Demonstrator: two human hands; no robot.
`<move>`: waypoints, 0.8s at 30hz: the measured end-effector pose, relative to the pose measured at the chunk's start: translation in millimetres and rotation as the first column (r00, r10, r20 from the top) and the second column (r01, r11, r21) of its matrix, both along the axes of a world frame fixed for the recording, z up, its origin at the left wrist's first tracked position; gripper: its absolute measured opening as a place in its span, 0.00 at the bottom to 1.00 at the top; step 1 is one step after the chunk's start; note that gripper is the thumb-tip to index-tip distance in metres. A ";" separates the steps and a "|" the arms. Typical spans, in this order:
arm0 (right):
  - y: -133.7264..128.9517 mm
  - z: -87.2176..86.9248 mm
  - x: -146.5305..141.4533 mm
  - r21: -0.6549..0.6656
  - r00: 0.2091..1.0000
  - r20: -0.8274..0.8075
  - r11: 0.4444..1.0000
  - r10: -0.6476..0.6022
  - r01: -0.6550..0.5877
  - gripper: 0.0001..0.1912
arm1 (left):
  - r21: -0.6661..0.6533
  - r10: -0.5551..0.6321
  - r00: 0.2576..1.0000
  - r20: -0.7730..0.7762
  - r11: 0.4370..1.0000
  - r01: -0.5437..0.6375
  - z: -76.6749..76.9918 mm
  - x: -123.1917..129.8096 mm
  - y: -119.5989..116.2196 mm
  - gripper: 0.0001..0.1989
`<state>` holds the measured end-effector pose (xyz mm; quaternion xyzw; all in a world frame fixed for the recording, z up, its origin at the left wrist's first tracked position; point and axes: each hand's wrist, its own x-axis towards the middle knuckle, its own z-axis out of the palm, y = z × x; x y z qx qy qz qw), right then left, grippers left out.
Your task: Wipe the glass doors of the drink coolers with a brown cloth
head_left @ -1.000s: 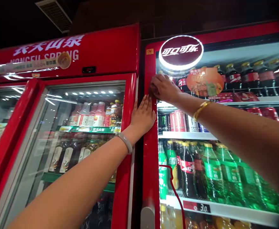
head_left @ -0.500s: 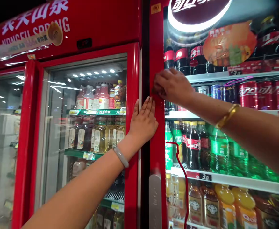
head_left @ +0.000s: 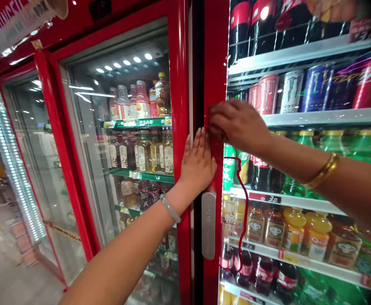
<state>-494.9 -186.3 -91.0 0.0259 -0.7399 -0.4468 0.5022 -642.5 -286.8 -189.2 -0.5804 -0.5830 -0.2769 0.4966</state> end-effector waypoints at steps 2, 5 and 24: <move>-1.1 -6.4 -5.7 -0.063 0.994 -0.110 0.998 -0.014 0.007 0.14 | -0.002 -0.005 1.000 0.010 1.000 0.005 -6.2 2.4 0.0 0.35; -7.4 -65.2 4.2 -0.039 0.999 0.052 0.999 -0.003 0.005 0.13 | -0.054 0.005 1.000 0.027 0.999 -0.003 -26.9 1.7 -8.2 0.35; -28.0 -209.0 34.2 -0.509 0.960 0.058 0.835 0.275 -0.208 0.12 | -0.243 0.116 0.990 0.085 0.966 -0.092 -155.7 43.0 -50.3 0.34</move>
